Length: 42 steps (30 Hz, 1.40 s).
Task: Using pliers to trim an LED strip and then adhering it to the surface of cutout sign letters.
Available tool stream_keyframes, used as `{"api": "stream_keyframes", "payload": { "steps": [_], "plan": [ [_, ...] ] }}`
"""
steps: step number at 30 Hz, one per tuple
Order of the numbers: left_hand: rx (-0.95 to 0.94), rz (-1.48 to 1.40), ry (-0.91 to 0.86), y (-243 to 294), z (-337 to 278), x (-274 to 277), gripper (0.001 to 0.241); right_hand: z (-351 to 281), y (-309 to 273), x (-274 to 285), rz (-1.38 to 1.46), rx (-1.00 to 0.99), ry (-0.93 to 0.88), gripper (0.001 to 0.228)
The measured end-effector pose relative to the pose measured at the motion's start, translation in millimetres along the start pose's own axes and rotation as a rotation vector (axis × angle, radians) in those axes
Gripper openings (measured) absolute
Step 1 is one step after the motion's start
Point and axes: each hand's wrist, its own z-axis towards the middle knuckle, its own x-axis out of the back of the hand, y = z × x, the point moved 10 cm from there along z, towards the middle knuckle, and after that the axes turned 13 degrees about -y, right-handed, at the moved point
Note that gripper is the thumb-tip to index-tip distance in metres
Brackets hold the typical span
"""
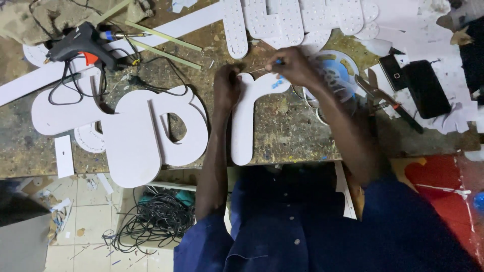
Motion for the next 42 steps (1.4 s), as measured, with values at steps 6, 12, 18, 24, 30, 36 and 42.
{"api": "stream_keyframes", "payload": {
  "steps": [6,12,18,24,30,36,42],
  "plan": [
    [0.003,0.107,0.132,33,-41,36,0.018,-147,-10,159,-0.266,-0.136,0.422,0.009],
    [0.091,0.070,0.121,28,-53,40,0.026,-193,-67,111,-0.723,0.389,0.880,0.060],
    [0.263,-0.012,0.047,-53,-53,29,0.006,-48,-128,-49,-0.442,0.360,0.280,0.033],
    [0.179,-0.077,0.059,-42,-48,32,0.012,46,-45,-115,-0.658,0.320,0.218,0.018],
    [0.077,-0.101,-0.031,-13,-41,32,0.007,58,-26,-102,-0.152,0.141,0.102,0.013],
    [-0.049,0.020,-0.161,-18,-21,23,0.024,55,-35,-105,-0.131,0.136,0.042,0.014],
    [-0.059,-0.282,-0.220,9,-16,32,0.025,57,-15,-105,-0.186,0.148,0.116,0.014]
  ]
}}
